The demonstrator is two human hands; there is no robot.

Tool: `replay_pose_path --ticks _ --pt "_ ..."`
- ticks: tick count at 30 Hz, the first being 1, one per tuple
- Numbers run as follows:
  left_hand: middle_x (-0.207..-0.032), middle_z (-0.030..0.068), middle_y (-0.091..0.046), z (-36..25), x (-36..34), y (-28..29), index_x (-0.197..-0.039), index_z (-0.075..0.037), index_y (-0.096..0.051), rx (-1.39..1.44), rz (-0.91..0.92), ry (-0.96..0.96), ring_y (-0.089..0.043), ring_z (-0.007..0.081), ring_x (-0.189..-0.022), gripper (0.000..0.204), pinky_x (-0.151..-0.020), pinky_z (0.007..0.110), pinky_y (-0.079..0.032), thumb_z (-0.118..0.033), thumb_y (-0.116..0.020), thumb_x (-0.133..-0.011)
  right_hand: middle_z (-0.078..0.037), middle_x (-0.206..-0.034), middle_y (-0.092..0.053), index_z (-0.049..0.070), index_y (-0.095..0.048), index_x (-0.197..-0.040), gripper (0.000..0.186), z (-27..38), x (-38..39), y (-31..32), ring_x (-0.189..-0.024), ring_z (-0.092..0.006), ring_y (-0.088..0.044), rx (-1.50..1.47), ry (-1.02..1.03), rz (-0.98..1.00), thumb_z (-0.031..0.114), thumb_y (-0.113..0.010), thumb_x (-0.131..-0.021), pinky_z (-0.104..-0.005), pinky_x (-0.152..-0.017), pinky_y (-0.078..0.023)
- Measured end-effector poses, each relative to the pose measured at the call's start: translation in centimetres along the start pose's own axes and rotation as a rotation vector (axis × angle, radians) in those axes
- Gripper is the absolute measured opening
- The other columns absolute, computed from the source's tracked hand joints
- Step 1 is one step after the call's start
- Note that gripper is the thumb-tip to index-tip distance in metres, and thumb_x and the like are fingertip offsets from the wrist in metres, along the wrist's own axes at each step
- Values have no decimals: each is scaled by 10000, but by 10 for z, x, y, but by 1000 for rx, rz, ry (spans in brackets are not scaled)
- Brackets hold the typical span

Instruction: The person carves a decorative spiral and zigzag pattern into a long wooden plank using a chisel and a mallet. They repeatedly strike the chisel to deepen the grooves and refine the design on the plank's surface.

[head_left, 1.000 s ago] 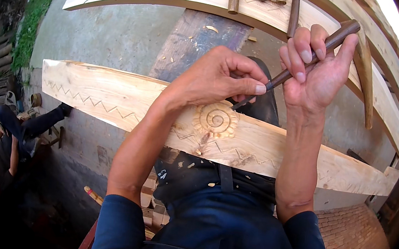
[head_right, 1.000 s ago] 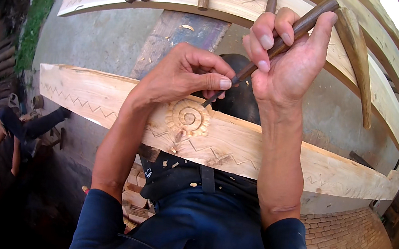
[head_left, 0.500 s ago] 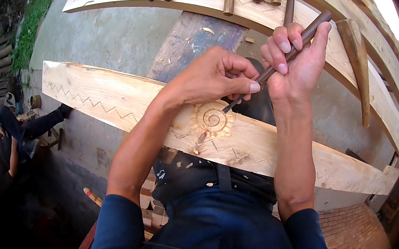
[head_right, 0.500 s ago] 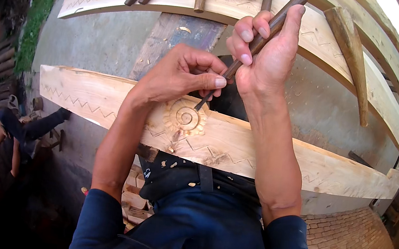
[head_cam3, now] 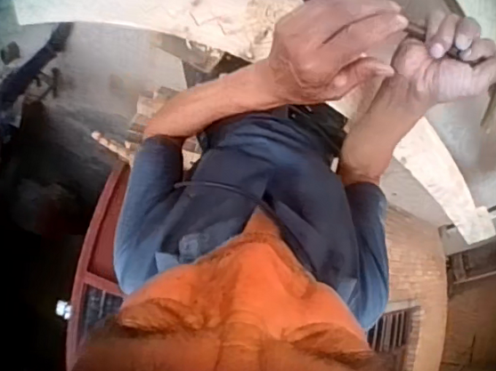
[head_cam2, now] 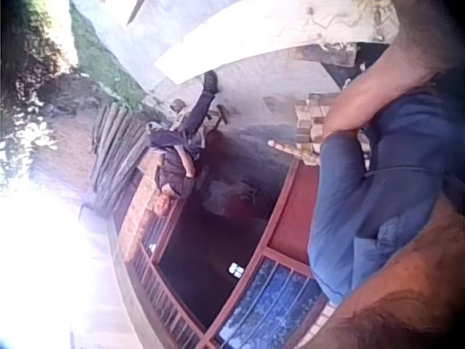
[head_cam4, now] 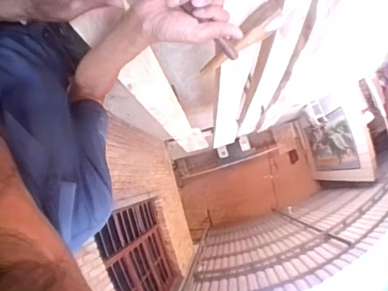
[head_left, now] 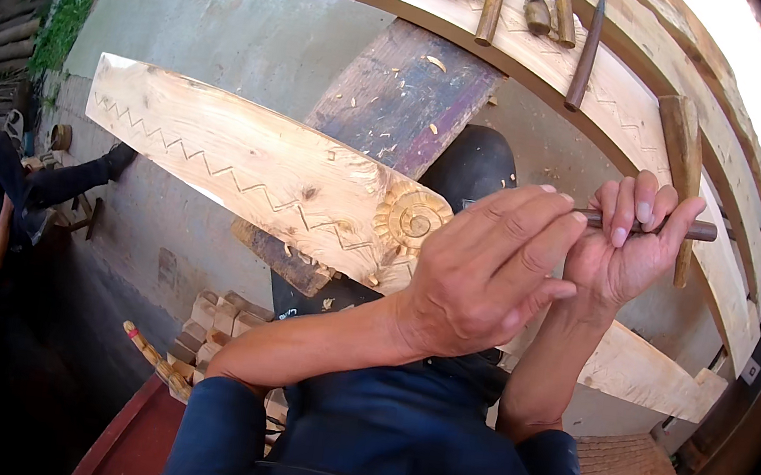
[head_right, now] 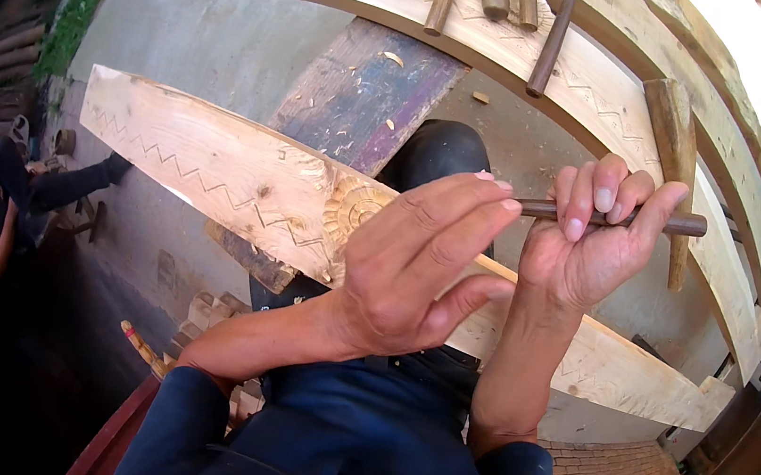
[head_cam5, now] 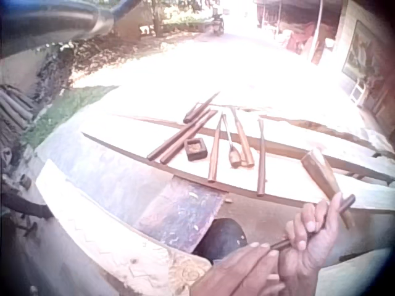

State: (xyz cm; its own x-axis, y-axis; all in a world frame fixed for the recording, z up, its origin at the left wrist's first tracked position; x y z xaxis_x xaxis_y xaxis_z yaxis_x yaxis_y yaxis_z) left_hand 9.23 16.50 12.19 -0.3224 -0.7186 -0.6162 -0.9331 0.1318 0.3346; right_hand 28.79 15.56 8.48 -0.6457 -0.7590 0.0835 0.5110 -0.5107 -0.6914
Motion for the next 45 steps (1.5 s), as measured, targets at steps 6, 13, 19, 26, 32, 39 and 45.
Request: replay_pose_path --ticks 6,13,19,26,32,39,45 --pt "-1042 132 -701 -8 20 -57 -1480 42 -601 -154 1 10 -664 261 -829 810 -667 368 -529 -646 -534 -1059 -24 -727 -493 117 -472 -745 593 2 2 7 -464 -97 -357 -81 -141 68 477 -381 -1207 -244 -443 -303" --pt "-852 62 -555 5 19 -62 -1233 -26 -708 -193 9 93 -567 242 -730 537 -619 371 -443 -522 -601 -1059 9 -638 -399 153 -390 -714 627 15 -9 3 -433 -84 -249 -167 -165 301 570 -387 -1182 -260 -423 -217" --pt "-840 67 -511 10 15 -60 -990 -88 -656 -173 30 133 -549 259 -738 379 -637 401 -419 -461 -625 -1054 19 -606 -373 169 -367 -680 672 13 -2 -1 -426 -84 -241 -118 -114 260 634 -358 -1165 -262 -417 -194" --pt "-838 73 -499 13 14 -58 -902 -104 -600 -133 -3 148 -548 271 -744 332 -642 408 -420 -404 -679 -1020 12 -594 -379 168 -361 -657 696 13 -3 -13 -420 -87 -248 -79 -110 330 656 -366 -1154 -256 -413 -201" --pt "-830 77 -494 16 13 -57 -894 -98 -588 -98 -13 167 -550 282 -746 305 -645 416 -421 -361 -712 -984 14 -589 -374 169 -356 -649 692 10 -4 -15 -417 -87 -241 -68 -116 326 634 -370 -1162 -256 -410 -199" --pt "-818 82 -504 21 14 -58 -879 -97 -585 -106 -19 212 -555 284 -741 306 -636 417 -420 -351 -703 -1000 18 -582 -355 174 -356 -650 669 1 -9 -12 -417 -82 -236 -85 -155 323 577 -362 -1184 -252 -411 -191" --pt "-815 77 -507 25 14 -60 -877 -100 -587 -127 -24 250 -549 284 -736 304 -631 423 -413 -347 -692 -1020 33 -581 -336 189 -345 -649 656 -7 -13 -2 -417 -78 -208 -65 -171 235 564 -374 -1187 -252 -413 -177"
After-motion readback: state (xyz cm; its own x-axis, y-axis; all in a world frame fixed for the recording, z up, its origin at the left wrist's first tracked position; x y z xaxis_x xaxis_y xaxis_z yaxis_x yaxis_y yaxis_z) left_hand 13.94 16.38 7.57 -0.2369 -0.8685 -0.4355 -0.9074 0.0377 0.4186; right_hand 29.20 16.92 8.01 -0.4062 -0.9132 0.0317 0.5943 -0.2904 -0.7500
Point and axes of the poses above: each hand's wrist, its own x-axis away from the middle knuckle, its own y-axis out of the back of the hand, z = x × y, the point moved 8 cm from there along -x, towards the middle knuckle
